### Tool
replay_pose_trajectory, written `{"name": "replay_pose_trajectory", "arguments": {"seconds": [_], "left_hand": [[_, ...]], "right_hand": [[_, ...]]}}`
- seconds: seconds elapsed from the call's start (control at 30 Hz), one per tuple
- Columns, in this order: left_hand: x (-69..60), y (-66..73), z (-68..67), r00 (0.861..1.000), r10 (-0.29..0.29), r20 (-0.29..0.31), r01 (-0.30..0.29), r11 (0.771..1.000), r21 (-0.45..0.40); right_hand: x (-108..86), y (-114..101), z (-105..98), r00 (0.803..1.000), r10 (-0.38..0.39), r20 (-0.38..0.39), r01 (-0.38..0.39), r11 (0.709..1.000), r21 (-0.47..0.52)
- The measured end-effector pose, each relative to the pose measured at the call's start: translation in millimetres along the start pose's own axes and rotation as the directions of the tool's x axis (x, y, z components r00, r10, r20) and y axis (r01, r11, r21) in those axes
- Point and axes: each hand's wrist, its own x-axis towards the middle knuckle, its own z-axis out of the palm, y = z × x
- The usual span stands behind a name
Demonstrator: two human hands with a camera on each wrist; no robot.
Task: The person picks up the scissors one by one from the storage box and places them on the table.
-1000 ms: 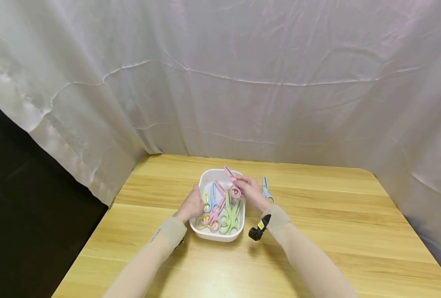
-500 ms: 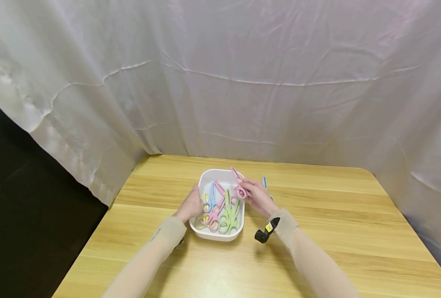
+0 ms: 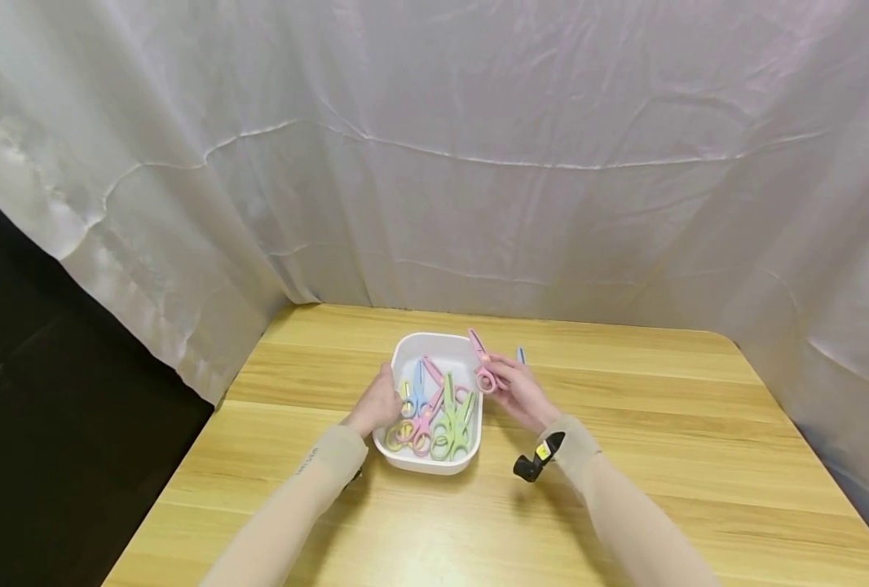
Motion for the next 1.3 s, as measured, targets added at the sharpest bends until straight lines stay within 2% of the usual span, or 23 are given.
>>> {"name": "replay_pose_trajectory", "arguments": {"seconds": [0.27,0.5,0.73,1.1,1.3], "left_hand": [[0.1,1.7,-1.5,1.000,0.028,-0.008,-0.027,0.999,0.032],[-2.0,2.6,-1.5,1.000,-0.001,0.001,0.001,1.000,0.021],[-2.3,2.2,-2.6,1.000,0.005,-0.005,-0.005,1.000,0.018],[-0.4,0.7,-1.4,1.000,0.007,-0.005,-0.007,1.000,0.010],[0.0,0.5,-1.1,1.000,-0.006,0.000,0.006,1.000,0.025]], "right_hand": [[-5.1,0,-12,1.000,0.017,0.011,-0.018,0.993,0.115],[-11.9,0,-22,0.999,0.039,0.033,-0.044,0.981,0.191],[-14.4,1,-27,0.998,0.064,-0.002,-0.062,0.971,0.231],[-18.3,3,-40,0.998,0.065,-0.011,-0.059,0.958,0.280],[-20.8,6,-51,0.998,0.059,-0.008,-0.055,0.961,0.272]]}}
